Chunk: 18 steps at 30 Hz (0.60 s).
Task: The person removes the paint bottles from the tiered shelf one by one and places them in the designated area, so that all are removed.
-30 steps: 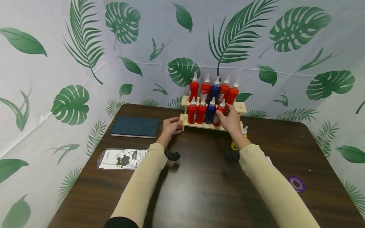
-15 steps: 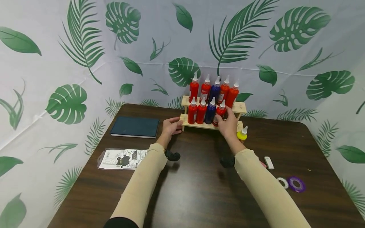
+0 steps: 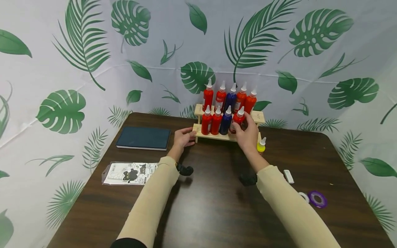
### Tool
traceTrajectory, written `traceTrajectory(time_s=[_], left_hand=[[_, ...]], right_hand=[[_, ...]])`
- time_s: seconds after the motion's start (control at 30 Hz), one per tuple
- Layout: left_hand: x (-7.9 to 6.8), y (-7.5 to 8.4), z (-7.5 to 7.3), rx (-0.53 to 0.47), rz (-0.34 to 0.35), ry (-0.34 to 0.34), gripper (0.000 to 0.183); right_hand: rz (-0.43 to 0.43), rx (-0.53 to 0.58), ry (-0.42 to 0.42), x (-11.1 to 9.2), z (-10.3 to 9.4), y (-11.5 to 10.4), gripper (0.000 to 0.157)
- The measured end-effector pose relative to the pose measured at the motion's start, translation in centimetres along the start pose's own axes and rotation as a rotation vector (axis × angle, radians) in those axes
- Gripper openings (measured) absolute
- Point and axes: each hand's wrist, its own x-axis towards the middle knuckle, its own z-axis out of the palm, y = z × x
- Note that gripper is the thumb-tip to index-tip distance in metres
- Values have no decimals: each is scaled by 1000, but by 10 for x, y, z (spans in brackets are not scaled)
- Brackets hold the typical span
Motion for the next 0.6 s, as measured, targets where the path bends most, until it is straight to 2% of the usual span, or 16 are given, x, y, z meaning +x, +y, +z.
traceTrajectory(time_s=[0.13, 0.3, 0.43, 0.6], left_hand=[[1, 0, 1, 3, -3, -12, 34], [3, 1, 3, 0, -7, -18, 35], [3, 0, 3, -2, -9, -15, 36], [3, 0, 2, -3, -10, -12, 35]], right_hand=[[-44, 17, 52, -5, -13, -16, 52], [-60, 64, 34, -15, -40, -38, 51], [-25, 57, -13, -31, -67, -46, 53], [57, -27, -47, -59, -100, -37, 56]])
